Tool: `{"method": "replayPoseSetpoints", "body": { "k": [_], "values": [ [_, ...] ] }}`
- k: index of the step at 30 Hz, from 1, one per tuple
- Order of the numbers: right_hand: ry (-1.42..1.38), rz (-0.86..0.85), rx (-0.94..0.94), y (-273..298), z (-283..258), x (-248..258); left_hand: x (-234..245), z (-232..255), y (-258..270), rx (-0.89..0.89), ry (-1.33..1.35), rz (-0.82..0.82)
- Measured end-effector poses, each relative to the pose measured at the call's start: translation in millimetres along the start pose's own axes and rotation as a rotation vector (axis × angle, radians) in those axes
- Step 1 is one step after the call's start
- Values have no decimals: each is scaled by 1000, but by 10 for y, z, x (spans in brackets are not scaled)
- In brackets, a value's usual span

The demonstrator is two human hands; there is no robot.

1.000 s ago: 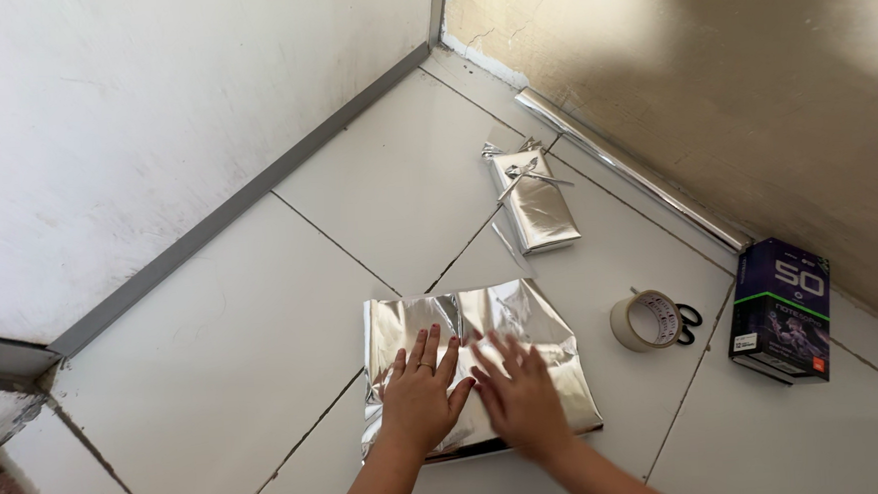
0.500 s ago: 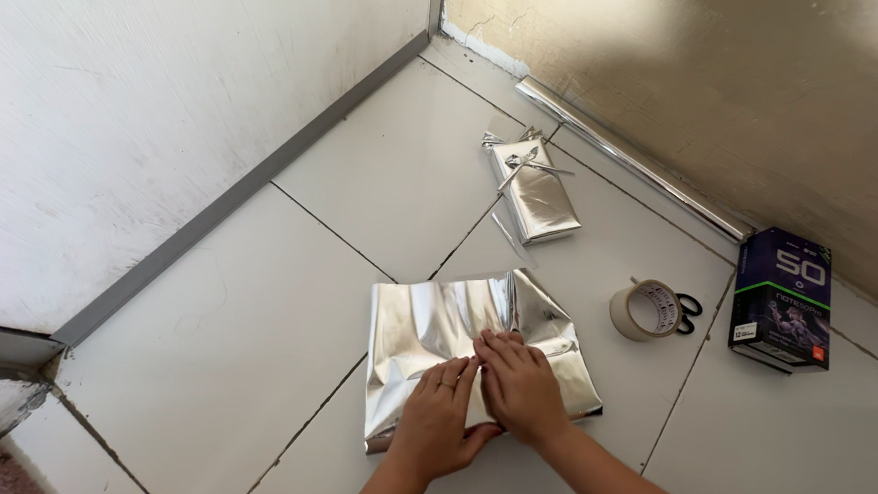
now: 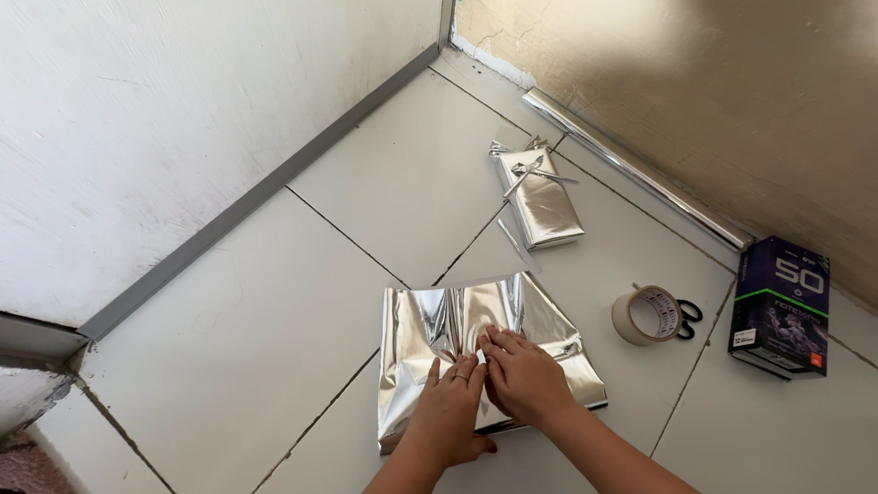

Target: The person wraps a small rectangular box with silver wrapping paper on the floor. They fold the paper around the box, secure it with tape, and tie a white ribbon around it.

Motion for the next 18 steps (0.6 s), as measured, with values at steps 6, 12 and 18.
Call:
{"method": "replayPoseSetpoints", "body": {
  "k": [6, 12, 18],
  "values": [
    [54, -47, 4, 33, -32, 15, -43, -107, 69, -104, 26, 134],
    [147, -1, 75, 123, -41, 52, -103, -175, 130, -101, 1, 240],
    [187, 218, 89, 234, 75, 55, -107, -230, 226, -79, -12, 345]
  ]
}}
Point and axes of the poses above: each hand's wrist, its own y-axis away from the middle knuckle, its own x-axis out of the back of the hand, z = x × y, the point moved 1 cm from there along -y, towards the middle knuckle, and after that the axes turned 10 degrees about x, right-handed, at the moved point
